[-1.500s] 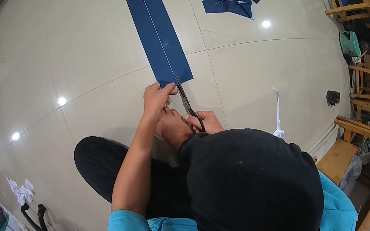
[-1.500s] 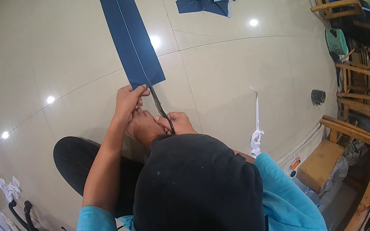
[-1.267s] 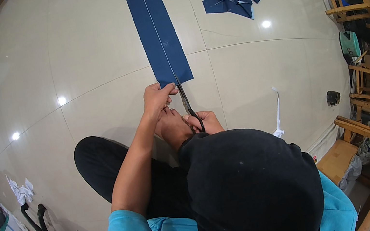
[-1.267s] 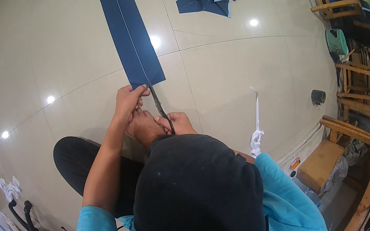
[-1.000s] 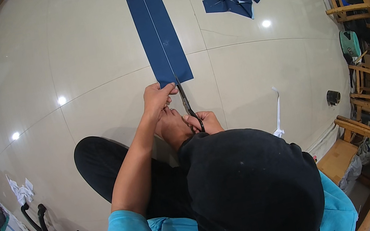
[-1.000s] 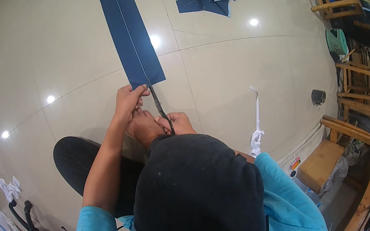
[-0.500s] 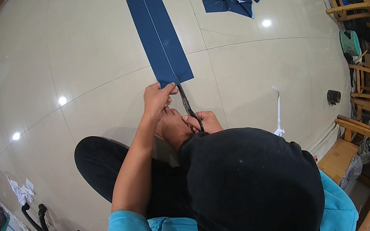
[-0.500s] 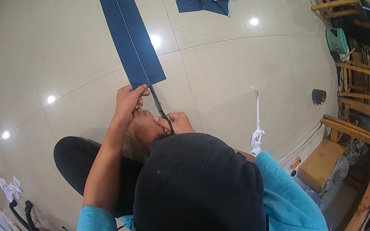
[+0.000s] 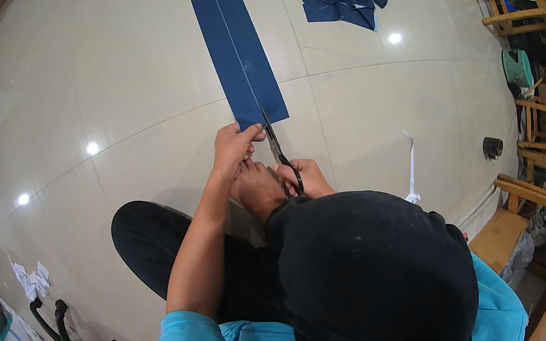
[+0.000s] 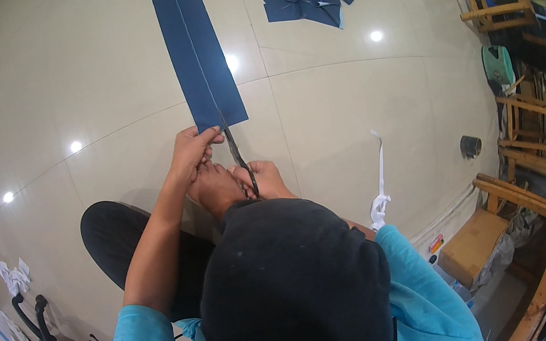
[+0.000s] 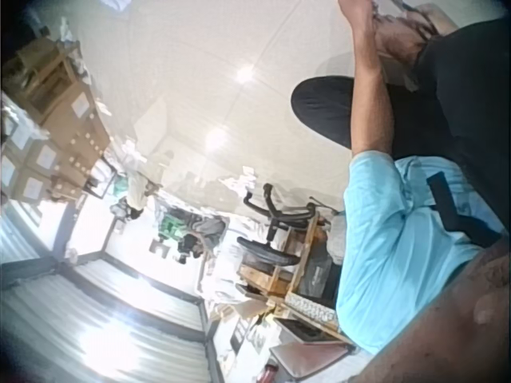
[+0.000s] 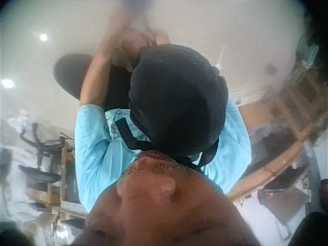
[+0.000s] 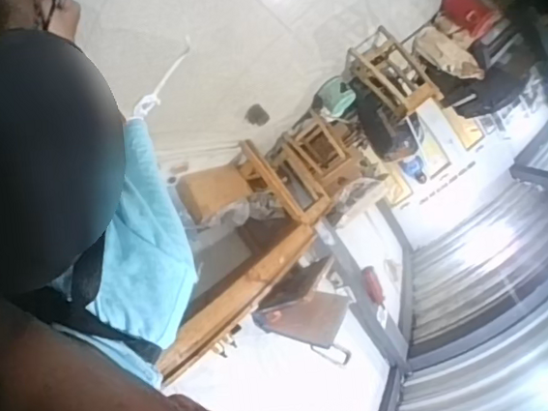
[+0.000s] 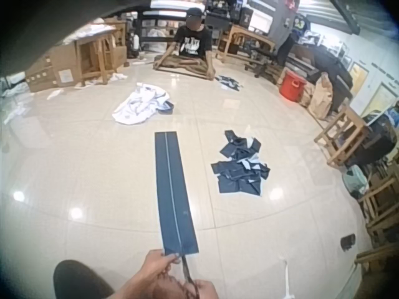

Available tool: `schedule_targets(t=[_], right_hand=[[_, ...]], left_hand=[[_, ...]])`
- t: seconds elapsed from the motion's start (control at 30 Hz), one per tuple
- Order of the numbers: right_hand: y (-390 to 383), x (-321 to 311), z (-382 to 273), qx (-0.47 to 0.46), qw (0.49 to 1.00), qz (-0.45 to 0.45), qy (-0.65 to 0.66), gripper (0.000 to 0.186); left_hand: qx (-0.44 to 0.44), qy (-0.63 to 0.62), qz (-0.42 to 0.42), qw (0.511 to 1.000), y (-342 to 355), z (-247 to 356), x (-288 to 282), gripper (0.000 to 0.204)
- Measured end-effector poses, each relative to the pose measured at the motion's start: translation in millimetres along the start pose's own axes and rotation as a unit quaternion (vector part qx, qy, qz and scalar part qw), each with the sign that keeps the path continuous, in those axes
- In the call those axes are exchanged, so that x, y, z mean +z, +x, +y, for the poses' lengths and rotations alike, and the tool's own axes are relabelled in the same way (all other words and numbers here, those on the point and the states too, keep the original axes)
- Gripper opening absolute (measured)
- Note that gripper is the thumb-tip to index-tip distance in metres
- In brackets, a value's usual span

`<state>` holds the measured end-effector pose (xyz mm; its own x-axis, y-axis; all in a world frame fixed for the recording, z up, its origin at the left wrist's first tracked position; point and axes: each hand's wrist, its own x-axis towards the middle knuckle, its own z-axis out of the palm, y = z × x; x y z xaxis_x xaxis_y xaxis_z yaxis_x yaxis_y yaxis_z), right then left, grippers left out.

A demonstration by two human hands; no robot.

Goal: The person cuts a long strip of dark blue fabric into smaller pieces using scissors. They then unfold a white jersey with blue and gray graphics and cut along its seams to separate the sleeves and body sections.

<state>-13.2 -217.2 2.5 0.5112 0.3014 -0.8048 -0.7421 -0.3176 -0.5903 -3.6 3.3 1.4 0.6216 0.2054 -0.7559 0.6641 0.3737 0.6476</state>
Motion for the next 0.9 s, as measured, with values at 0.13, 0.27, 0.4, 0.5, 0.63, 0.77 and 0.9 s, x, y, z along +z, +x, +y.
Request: schedule_targets(t=[0.13, 0.27, 0.4, 0.5, 0.63, 0.77, 0.9], right_hand=[[6, 5, -12, 0.013, 1.000, -0.012, 0.007, 0.040], [2, 7, -22, 0.011, 1.000, -0.009, 0.019, 0.043], [7, 6, -20, 0.017, 1.000, 0.002, -0.002, 0.043], [3, 6, -25, 0.013, 1.000, -0.009, 0.002, 0.044], [3, 6, -25, 0.010, 1.000, -0.007, 0.003, 0.044], [2, 7, -26, 0.014, 1.000, -0.005, 0.003, 0.043], [0, 8, -29, 0.017, 1.000, 0.002, -0.003, 0.042]], left_hand=[[-0.001, -0.010, 0.000, 1.000, -2, 0, -1, 0.015], [-0.001, -0.024, 0.000, 1.000, -2, 0, 0, 0.015], [0.005, -0.026, -0.005, 1.000, 0, -2, 0, 0.014], [0.004, -0.020, 0.001, 1.000, 0, -3, -1, 0.014], [0.003, -0.016, 0.003, 1.000, 0, -2, 1, 0.014], [-0.003, -0.018, 0.002, 1.000, -1, -1, 1, 0.015], [-0.003, -0.019, 0.001, 1.000, -2, 0, 0, 0.015]])
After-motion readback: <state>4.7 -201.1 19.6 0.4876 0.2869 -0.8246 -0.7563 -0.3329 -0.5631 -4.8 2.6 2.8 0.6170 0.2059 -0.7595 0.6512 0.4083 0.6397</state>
